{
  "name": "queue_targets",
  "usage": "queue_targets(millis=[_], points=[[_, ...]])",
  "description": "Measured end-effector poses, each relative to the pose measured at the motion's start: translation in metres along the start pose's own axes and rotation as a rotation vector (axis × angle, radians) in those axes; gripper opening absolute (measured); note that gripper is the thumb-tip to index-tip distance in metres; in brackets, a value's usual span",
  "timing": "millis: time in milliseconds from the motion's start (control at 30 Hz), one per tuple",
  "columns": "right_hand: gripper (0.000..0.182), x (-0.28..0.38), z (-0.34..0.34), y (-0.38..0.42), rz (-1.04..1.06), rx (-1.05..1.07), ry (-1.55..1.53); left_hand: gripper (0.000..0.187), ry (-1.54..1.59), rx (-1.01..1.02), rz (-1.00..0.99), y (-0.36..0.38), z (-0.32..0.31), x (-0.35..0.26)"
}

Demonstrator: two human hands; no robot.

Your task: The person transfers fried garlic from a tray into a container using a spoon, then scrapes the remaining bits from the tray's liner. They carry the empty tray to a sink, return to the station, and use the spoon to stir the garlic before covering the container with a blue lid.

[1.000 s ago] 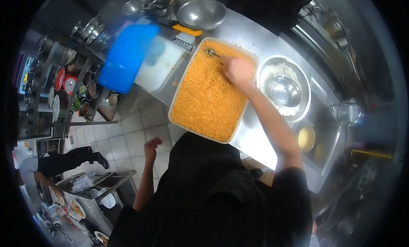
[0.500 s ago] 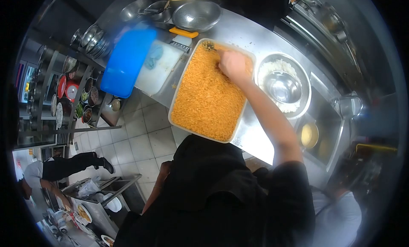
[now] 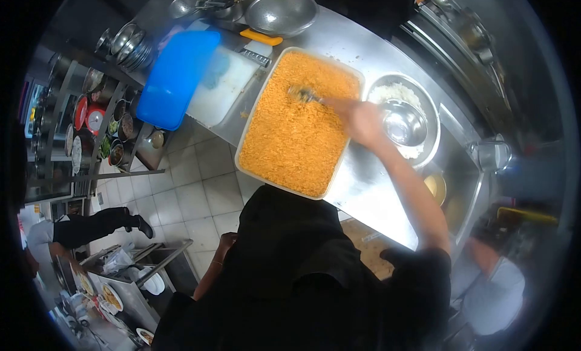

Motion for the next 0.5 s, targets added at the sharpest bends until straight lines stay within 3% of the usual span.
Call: queue_targets(millis=[33, 100, 167, 200, 267, 500], points=[[0.043, -0.001, -0.002, 0.003, -0.012, -0.005, 0.004, 0.023, -0.069, 0.060, -0.047, 0.000, 0.001, -0.006], [0.042, 0.001, -0.017, 0.005, -0.018, 0.231, 0.291, 0.022, -0.154, 0.130, -0.097, -0.009, 0.005, -0.005], [0.048, -0.006, -0.023, 0.002, -0.013, 0.157, 0.309, 0.022, 0.345, 0.074, 0.054, -0.025, 0.011, 0.013], [0.054, -0.009, -0.024, -0.001, 0.008, 0.088, 0.326, 0.022, 0.334, 0.078, 0.053, -0.023, 0.015, -0.006], [0.049, -0.016, -0.025, -0.005, -0.039, 0.072, 0.330, 0.022, 0.361, -0.043, 0.184, -0.020, 0.025, -0.044], [0.039, -0.043, -0.024, -0.010, -0.219, -0.019, 0.292, 0.024, 0.400, -0.021, 0.065, -0.034, 0.023, -0.086]])
Point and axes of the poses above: each hand's wrist, its own y-axis away from the middle knuckle, its own z-axis out of the back of the hand, x = y × z, the point moved 4 cm from there along -y, towards the middle knuckle, and after that the axes turned 5 degrees about x, right-handed, at the moved point
